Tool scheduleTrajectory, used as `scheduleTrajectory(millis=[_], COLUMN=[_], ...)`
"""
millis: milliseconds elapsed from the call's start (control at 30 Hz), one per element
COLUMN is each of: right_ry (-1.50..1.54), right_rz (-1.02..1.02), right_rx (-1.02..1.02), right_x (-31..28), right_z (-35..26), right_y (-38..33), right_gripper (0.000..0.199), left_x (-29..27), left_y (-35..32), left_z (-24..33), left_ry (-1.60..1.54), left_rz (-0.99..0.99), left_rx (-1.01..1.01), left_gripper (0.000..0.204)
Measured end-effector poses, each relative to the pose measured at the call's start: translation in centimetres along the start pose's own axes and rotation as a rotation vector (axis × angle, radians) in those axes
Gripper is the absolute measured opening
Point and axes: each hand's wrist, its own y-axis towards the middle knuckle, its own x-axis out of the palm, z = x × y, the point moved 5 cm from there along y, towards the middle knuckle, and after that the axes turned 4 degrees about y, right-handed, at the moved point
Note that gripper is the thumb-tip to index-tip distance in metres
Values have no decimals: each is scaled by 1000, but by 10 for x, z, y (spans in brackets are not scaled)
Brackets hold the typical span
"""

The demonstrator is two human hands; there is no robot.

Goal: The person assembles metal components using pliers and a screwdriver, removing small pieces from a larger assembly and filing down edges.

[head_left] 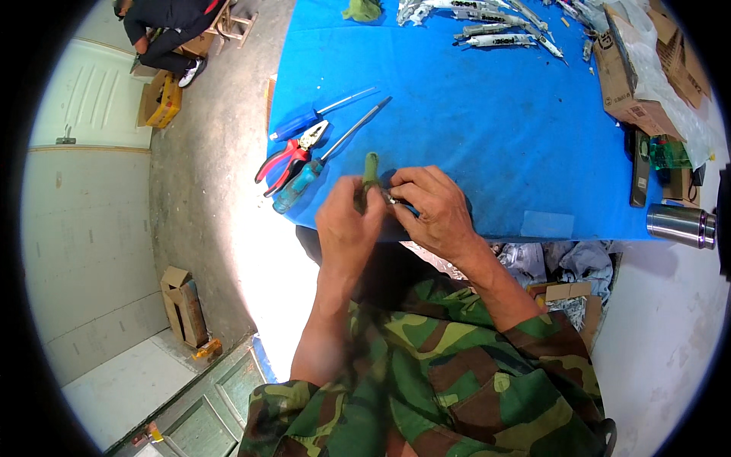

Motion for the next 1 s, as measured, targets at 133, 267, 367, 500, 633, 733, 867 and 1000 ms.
scheduleTrajectory(millis=[133,267,367,500,633,733,867,1000], right_ry=[-6,-14,-14,-7,-50,-19,-11,-2], right_rz=[10,13,-4,1,27,8,7,25], right_rx=[7,13,10,13,7,36,35,12], right_x=[0,-1,0,2,1,1,2,0], right_z=[-1,-3,-1,1,2,2,2,1], right_y=[-1,0,-1,-2,-2,-1,-2,0], right_gripper=[20,23,25,26,24,24,24,26], left_x=[-4,-7,-10,-13,-3,0,-1,-9], left_y=[0,-2,-3,-8,-12,-10,-3,0], left_z=[0,-6,-6,12,21,14,10,0], left_ry=[-53,-80,-105,-34,32,22,68,218], left_rz=[5,-16,-20,11,-36,-12,19,55], left_rx=[-68,-81,-69,118,150,156,164,126], left_gripper=[18,17,13,14,16,14,12,9])
